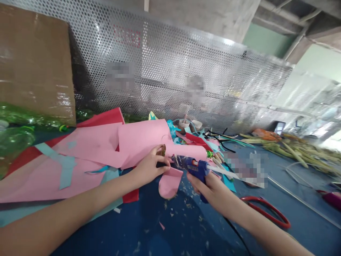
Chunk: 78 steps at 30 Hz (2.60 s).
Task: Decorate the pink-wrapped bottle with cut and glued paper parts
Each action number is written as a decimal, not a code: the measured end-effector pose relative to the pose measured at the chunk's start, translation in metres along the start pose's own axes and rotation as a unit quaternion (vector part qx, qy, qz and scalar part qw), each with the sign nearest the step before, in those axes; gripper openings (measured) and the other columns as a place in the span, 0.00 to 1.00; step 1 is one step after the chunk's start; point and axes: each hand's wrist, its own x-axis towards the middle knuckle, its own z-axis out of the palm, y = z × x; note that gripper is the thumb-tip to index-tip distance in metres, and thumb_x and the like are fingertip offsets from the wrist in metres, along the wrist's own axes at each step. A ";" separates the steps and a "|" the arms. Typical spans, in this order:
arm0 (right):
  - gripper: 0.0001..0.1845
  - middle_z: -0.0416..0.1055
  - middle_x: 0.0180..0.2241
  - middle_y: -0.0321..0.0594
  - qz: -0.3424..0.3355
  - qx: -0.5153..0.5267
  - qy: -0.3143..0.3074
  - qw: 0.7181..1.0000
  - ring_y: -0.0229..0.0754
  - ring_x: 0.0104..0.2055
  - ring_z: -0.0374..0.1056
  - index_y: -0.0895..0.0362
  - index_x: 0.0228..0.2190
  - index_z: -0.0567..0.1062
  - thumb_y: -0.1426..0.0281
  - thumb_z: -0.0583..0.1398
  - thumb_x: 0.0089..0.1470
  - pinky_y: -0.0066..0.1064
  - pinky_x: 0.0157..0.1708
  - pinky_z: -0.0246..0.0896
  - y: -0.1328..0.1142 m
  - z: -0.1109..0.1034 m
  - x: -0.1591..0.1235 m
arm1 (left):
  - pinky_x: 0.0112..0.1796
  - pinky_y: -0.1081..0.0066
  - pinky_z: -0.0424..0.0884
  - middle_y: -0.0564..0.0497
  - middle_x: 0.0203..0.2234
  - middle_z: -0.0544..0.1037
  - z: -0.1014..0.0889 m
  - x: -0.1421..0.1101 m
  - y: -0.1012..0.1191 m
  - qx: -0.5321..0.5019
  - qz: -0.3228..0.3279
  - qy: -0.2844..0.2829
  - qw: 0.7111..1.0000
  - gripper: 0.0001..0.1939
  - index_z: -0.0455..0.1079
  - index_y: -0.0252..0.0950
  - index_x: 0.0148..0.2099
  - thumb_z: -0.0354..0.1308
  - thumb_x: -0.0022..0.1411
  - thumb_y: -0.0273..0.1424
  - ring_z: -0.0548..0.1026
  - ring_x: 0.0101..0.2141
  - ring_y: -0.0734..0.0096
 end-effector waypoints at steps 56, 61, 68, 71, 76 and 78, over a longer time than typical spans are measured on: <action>0.06 0.65 0.33 0.42 -0.200 -0.230 0.100 0.947 0.46 0.35 0.68 0.53 0.34 0.69 0.71 0.52 0.58 0.39 0.33 0.71 0.012 0.020 -0.003 | 0.56 0.56 0.61 0.48 0.63 0.51 0.004 0.001 -0.009 -0.021 0.028 0.016 0.999 0.03 0.76 0.37 0.31 0.61 0.54 0.26 0.68 0.53 0.56; 0.02 0.61 0.34 0.38 -0.136 -0.159 0.074 0.975 0.41 0.32 0.66 0.53 0.35 0.62 0.71 0.53 0.58 0.36 0.32 0.69 0.015 0.033 -0.001 | 0.52 0.59 0.67 0.44 0.62 0.53 0.004 0.002 -0.009 -0.023 0.036 0.017 0.999 0.03 0.74 0.35 0.29 0.61 0.53 0.23 0.72 0.50 0.58; 0.06 0.60 0.32 0.36 -0.146 -0.164 0.093 0.971 0.41 0.31 0.66 0.53 0.34 0.61 0.76 0.54 0.56 0.34 0.31 0.67 0.017 0.035 -0.001 | 0.52 0.60 0.68 0.43 0.62 0.52 0.002 0.002 -0.009 -0.004 0.032 0.019 0.999 0.02 0.75 0.34 0.31 0.61 0.53 0.23 0.72 0.49 0.59; 0.08 0.60 0.33 0.37 -0.127 -0.170 0.097 0.972 0.42 0.30 0.66 0.53 0.34 0.60 0.77 0.53 0.56 0.35 0.29 0.66 0.016 0.034 -0.004 | 0.53 0.58 0.67 0.45 0.63 0.52 0.002 0.002 -0.007 0.003 0.026 0.019 0.999 0.02 0.75 0.35 0.30 0.62 0.53 0.24 0.72 0.50 0.57; 0.07 0.59 0.33 0.39 -0.114 -0.190 0.094 0.971 0.44 0.32 0.66 0.53 0.34 0.60 0.77 0.53 0.56 0.35 0.29 0.65 0.017 0.032 -0.006 | 0.54 0.56 0.65 0.47 0.63 0.51 0.002 0.002 -0.006 0.014 0.018 0.023 0.999 0.02 0.75 0.36 0.29 0.62 0.53 0.26 0.71 0.50 0.56; 0.07 0.59 0.33 0.38 -0.117 -0.192 0.094 0.970 0.44 0.32 0.65 0.53 0.34 0.59 0.76 0.53 0.57 0.36 0.30 0.65 0.017 0.032 -0.006 | 0.54 0.57 0.65 0.47 0.63 0.52 0.002 0.002 -0.005 0.017 0.018 0.023 0.999 0.01 0.75 0.36 0.29 0.62 0.53 0.26 0.71 0.50 0.56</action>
